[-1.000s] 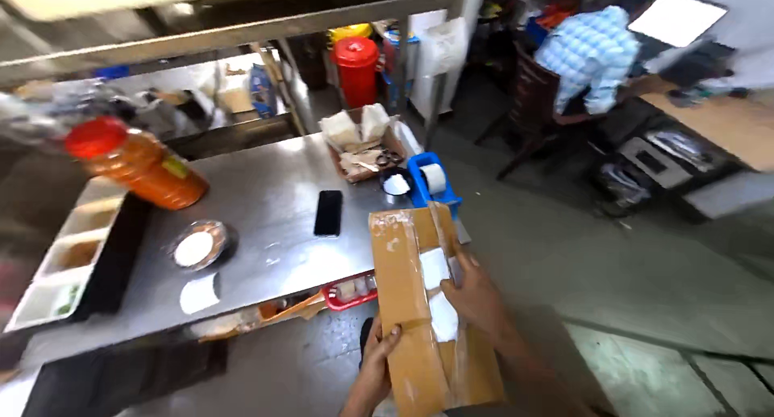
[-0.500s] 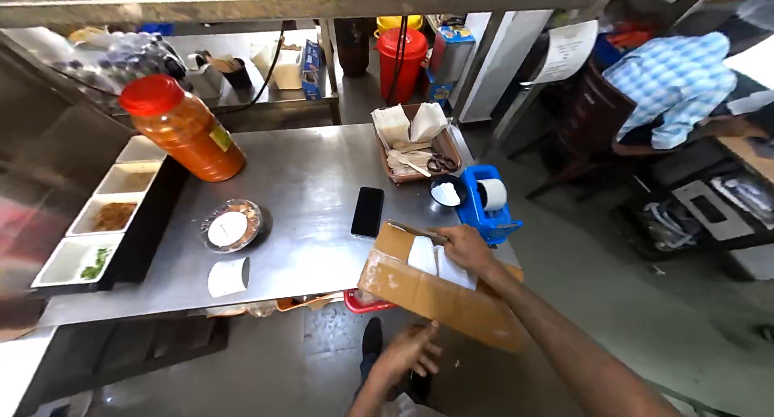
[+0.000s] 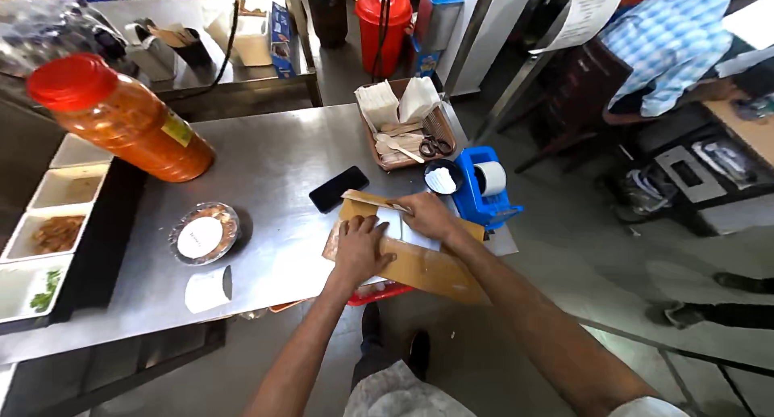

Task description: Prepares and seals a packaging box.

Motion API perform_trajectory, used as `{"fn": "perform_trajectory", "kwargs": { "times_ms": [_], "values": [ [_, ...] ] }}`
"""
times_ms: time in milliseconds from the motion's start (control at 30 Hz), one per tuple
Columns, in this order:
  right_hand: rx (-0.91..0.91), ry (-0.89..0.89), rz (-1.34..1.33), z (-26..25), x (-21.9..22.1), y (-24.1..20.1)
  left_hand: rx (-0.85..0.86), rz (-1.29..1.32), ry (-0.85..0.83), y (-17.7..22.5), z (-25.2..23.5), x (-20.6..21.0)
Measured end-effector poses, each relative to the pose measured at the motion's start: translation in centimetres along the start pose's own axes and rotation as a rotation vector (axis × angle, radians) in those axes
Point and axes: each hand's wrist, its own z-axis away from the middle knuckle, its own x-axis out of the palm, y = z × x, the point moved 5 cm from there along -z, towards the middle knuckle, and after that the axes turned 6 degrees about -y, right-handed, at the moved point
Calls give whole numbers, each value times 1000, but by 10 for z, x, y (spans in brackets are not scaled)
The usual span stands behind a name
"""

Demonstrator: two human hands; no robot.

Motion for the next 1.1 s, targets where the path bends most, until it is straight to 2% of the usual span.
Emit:
{"fn": "perform_trajectory", "kwargs": {
  "times_ms": [100,200,300,333,433,567,633,800,900,1033,1100],
  "values": [
    [-4,130,18,13,3,10,11,-74,-39,-4,-4,5],
    [93,407,106,61,6,11,23,-99,-43,6,-7,-1],
    [183,626,152,110,36,13,7,-68,-27,23,-16,-4],
    [220,648,167,120,53,14,-26,-31,-26,28,-21,-5],
    [324,604,143,129,86,9,-206,25,-45,38,-36,-10],
    [425,455,104,103,81,-19,-356,75,-209,48,-38,-16],
    [472,370,24,81,74,-26,-366,71,-237,50,-40,-20],
    [629,63,-161,33,60,-12,-286,81,-269,38,-46,-17],
    [665,68,-193,34,42,-13,-279,128,-311,29,-48,-18],
    [729,-109,-154,27,38,-10,-342,163,-341,22,-54,-17],
    [730,-84,-199,22,40,-8,-352,186,-323,16,-55,-14]
  ]
}}
